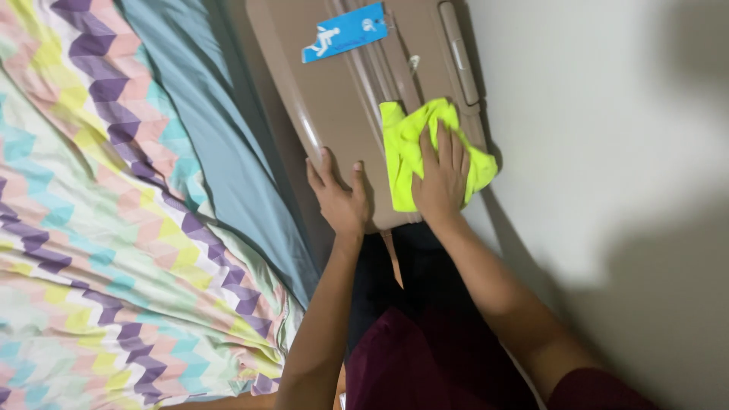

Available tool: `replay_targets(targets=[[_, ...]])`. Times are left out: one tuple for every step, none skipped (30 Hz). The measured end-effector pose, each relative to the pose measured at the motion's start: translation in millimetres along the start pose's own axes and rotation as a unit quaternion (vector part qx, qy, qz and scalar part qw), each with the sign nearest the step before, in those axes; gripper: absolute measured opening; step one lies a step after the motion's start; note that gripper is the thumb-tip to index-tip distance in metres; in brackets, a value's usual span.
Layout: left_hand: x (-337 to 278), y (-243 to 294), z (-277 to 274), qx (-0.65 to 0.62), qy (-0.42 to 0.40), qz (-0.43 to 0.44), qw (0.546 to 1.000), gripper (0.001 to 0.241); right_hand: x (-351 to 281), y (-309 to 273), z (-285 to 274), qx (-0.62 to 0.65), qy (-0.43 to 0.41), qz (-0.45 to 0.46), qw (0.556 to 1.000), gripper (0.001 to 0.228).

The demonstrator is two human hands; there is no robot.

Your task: The person retrieves a yellow cloth and a spray bottle from a drawer, then proceeds to wipe down the exterior of a beige suitcase. They clean the top, sides, and handle of the suitcase, rotating it to access different surfaces.

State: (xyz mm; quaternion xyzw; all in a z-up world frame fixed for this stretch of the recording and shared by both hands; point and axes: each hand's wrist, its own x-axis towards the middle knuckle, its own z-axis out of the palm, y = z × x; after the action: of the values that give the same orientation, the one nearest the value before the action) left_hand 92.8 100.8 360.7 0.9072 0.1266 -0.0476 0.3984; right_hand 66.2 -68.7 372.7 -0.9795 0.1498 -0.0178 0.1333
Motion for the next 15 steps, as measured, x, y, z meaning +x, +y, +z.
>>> replay_targets(targets=[[-5,1,-1,0.007,-0.006,0.005,1.0,0.073,19,-4,-6,0.008,-0.011,-0.015,1.0,0.082],[-10,1,-1,0.014,-0.013,0.01,1.0,0.072,38,-7,-12,0.016,-0.022,-0.029,0.999,0.089],[-9,-3,0,0.012,-0.006,0.011,1.0,0.072,75,-10,6,0.017,-0.019,-0.036,0.999,0.089],[-9,-8,1,0.018,-0.002,0.014,1.0,0.072,113,-14,23,0.026,0.018,-0.066,0.997,0.086],[-12,-5,6,0.017,-0.004,0.015,1.0,0.072,151,-11,32,0.026,0.054,-0.095,0.994,0.083],[-11,1,6,0.008,-0.003,0.014,1.0,0.072,178,-13,34,0.019,0.056,-0.1,0.993,0.083],[-9,4,5,0.006,-0.006,0.011,1.0,0.072,202,-18,39,0.024,0.04,-0.104,0.993,0.078],[-8,6,3,0.004,-0.009,0.008,1.0,0.072,227,-24,45,0.03,0.024,-0.109,0.993,0.073],[-6,7,4,0.0,-0.005,0.008,1.0,0.072,219,-23,39,0.029,0.027,-0.113,0.993,0.073],[-5,8,5,0.002,-0.002,-0.001,1.0,0.072,211,-22,33,0.029,0.046,-0.154,0.987,0.073],[-6,7,3,0.007,-0.003,-0.011,1.0,0.071,198,-21,29,0.031,0.06,-0.191,0.979,0.072],[-9,11,2,0.007,-0.003,-0.012,1.0,0.071,158,-17,13,0.031,0.06,-0.191,0.979,0.072],[-8,14,-1,0.007,-0.008,-0.022,1.0,0.07,120,-15,-1,0.038,0.03,-0.16,0.986,0.076],[-7,17,-4,0.008,-0.013,-0.031,0.999,0.07,83,-14,-15,0.045,0.001,-0.129,0.991,0.083],[-9,14,-2,0.011,-0.012,-0.031,0.999,0.07,60,-8,-15,0.049,0.0,-0.129,0.99,0.083]])
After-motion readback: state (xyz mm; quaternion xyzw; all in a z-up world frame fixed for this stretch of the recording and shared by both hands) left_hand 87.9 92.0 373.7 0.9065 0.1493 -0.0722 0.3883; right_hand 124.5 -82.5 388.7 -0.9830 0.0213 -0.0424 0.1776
